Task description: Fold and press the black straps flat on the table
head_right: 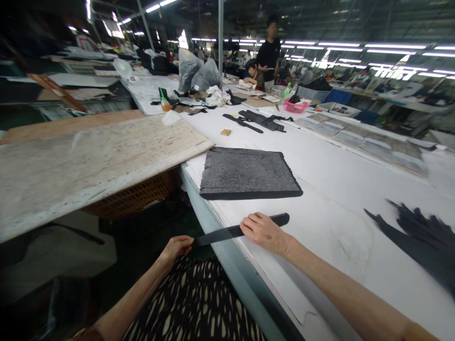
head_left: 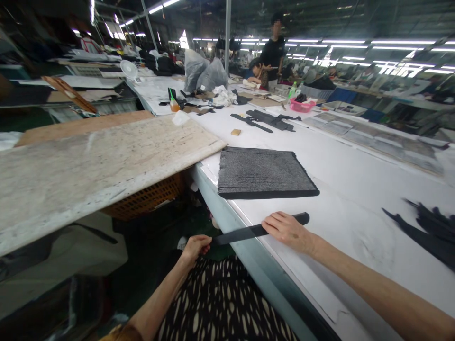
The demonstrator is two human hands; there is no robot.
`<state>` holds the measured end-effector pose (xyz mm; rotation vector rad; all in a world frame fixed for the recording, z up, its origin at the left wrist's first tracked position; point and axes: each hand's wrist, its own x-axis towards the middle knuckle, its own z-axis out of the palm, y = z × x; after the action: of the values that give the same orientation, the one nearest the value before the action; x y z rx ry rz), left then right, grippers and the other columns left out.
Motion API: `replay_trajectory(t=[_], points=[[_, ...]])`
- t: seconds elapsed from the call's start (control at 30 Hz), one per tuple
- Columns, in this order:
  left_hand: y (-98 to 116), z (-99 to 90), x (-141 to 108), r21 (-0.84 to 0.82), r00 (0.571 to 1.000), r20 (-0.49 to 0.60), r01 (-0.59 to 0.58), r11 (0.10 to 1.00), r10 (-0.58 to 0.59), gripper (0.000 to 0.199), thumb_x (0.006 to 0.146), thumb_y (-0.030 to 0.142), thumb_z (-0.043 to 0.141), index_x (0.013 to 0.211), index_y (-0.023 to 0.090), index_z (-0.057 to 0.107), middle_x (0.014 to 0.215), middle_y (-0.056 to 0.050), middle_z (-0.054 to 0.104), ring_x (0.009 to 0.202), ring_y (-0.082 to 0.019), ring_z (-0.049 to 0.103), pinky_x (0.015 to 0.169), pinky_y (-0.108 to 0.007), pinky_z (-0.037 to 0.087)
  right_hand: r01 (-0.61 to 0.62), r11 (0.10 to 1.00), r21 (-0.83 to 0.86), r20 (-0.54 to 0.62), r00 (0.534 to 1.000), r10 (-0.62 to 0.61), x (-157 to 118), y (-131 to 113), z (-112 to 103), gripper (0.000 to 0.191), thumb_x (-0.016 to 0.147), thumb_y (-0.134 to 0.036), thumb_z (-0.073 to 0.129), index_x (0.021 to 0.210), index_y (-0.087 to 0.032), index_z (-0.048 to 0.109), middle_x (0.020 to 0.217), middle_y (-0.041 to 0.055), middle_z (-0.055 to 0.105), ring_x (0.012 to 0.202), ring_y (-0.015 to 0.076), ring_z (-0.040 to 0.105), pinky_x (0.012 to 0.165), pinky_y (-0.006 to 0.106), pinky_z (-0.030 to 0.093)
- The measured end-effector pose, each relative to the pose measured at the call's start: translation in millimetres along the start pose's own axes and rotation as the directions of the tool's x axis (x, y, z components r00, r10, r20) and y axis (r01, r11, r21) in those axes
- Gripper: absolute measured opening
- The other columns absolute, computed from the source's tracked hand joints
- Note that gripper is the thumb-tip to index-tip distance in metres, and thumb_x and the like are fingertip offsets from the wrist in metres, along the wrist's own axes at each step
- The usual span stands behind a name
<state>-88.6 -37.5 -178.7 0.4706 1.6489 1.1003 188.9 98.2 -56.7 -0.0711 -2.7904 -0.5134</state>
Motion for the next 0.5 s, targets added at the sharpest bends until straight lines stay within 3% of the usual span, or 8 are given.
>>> replay_trajectory(t=[0.2,0.5], points=[[-22,-12.4,9,0.014,0.998,-0.051,0.022,1.000,-0.021,0.035,0.040,0.043,0.075,0.052,0.014,0.060,0.043,0.001,0.051,0.041,-0.009,0.042,0.043,-0.022,0.029,0.108,0.994,-0.004,-0.004,0.994,-0.108,24,-11,7,0.016,0.087,-0.004,0.043,0.088,-0.011,0.058,0.082,0.0042,0.055,0.072,0.0142,0.046,0.065,0.029,0.036],[-37,-11.6,16,0.025,0.996,-0.071,0.046,0.999,-0.044,0.037,0.042,0.045,0.075,0.051,0.015,0.056,0.043,0.002,0.050,0.041,-0.009,0.042,0.042,-0.022,0.031,0.012,1.000,-0.009,-0.020,1.000,-0.013,6,-5,5,0.018,0.087,-0.001,0.042,0.093,-0.008,0.058,0.086,0.0063,0.056,0.077,0.0152,0.047,0.068,0.030,0.036]])
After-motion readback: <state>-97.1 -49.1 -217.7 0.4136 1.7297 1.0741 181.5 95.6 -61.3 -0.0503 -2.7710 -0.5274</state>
